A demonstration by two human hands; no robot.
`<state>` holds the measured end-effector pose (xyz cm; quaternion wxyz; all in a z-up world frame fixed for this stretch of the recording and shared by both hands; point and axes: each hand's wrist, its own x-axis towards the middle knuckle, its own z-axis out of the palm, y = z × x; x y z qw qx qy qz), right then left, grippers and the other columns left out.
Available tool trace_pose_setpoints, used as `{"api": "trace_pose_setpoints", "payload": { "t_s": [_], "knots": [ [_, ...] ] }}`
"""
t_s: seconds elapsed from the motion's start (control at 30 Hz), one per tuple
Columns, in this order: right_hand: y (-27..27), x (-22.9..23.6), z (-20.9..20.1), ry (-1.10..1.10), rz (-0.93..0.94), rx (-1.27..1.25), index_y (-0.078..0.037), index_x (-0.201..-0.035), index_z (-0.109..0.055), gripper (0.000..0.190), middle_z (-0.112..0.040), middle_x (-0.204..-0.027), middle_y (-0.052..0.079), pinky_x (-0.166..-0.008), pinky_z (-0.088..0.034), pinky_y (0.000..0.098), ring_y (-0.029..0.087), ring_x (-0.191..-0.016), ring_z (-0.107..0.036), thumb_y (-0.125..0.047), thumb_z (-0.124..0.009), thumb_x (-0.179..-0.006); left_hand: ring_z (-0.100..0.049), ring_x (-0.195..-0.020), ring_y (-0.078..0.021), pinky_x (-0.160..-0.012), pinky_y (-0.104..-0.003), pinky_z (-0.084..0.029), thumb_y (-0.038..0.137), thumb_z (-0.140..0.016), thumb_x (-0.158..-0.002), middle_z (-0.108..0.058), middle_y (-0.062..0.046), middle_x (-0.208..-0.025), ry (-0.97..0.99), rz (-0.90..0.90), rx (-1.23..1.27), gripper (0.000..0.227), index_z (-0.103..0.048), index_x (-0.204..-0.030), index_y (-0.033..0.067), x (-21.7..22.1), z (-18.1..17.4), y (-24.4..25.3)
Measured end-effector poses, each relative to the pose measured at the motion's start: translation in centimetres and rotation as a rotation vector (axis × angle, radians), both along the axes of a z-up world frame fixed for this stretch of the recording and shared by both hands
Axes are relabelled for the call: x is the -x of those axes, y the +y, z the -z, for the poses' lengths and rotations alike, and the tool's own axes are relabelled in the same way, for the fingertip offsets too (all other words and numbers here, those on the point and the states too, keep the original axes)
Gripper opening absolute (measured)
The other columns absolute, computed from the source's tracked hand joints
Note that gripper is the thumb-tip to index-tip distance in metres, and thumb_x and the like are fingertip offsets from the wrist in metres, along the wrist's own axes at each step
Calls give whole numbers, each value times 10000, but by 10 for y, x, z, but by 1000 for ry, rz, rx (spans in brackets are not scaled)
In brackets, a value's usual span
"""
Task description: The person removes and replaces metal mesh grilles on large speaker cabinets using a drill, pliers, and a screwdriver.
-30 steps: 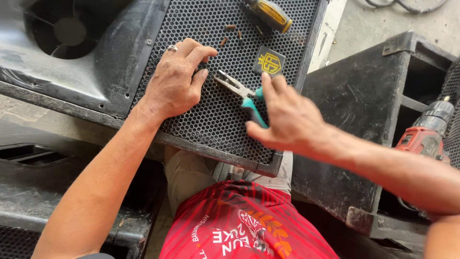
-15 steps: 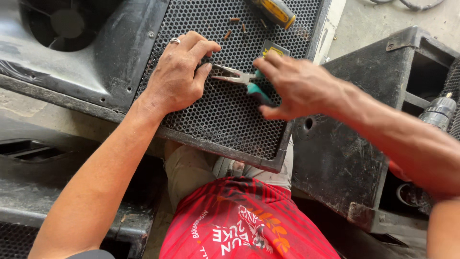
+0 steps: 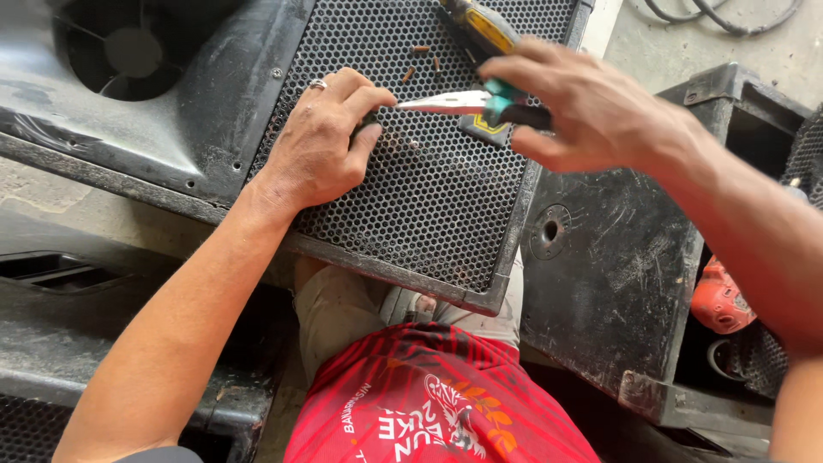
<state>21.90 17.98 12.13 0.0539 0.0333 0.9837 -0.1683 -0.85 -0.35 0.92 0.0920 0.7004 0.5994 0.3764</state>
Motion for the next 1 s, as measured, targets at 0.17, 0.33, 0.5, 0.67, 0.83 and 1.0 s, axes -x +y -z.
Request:
{"api": "trace_pose_setpoints", "payload": {
  "t_s": [0.17, 0.33, 0.5, 0.67, 0.83, 1.0],
  "knots": [
    [-52, -27, -16, -440, 794, 510, -106, -1056, -748, 268, -808, -806, 79, -582, -578, 271, 156, -661, -752, -261, -544, -976, -490, -975, -305, -854, -457, -435, 297, -780, -921, -507, -73, -1116, 146, 53, -101, 365, -679, -1245, 163, -9, -1, -2],
    [-67, -72, 19, -304, 951, 1133, -76, -947, -533, 134, -825, -1019, 159, -628, -484, 282, 260, -824, -788, -198, -586, -964, -484, -791, -276, -707, -411, -466, 84, -614, -1007, -535, -79, -920, 319, 101, -196, 130, -625, -878, 81, -25, -6, 7],
    [-65, -111, 16, -104, 988, 1271, 47, -1074, -544, 197, -738, -943, 280, -656, -632, 478, 435, -763, -781, -101, -564, -946, -596, -745, -229, -663, -358, -504, 21, -489, -861, -516, -32, -904, 864, 177, -169, 171, -560, -959, 142, -26, -7, 21],
    [-69, -140, 25, -42, 881, 1255, 86, -1117, -609, 250, -737, -849, 221, -672, -654, 461, 345, -764, -797, -68, -633, -921, -606, -647, -162, -555, -304, -479, 85, -431, -898, -484, 27, -834, 1208, 224, -204, 209, -575, -978, 213, -30, -12, 31],
    [-75, -163, 48, -39, 856, 1281, 61, -1081, -648, 232, -725, -798, 153, -666, -662, 410, 245, -745, -766, -76, -687, -898, -586, -647, -194, -534, -320, -479, 81, -449, -875, -471, -3, -824, 1217, 273, -274, 157, -540, -953, 183, -23, -11, 30],
    [-80, -163, 58, -53, 863, 1295, 50, -1018, -639, 222, -701, -753, 153, -595, -638, 373, 220, -670, -727, -112, -721, -892, -555, -565, -167, -502, -307, -457, 67, -440, -854, -457, 5, -791, 1284, 179, -321, 170, -542, -908, 192, -26, 6, 28]
  ]
}}
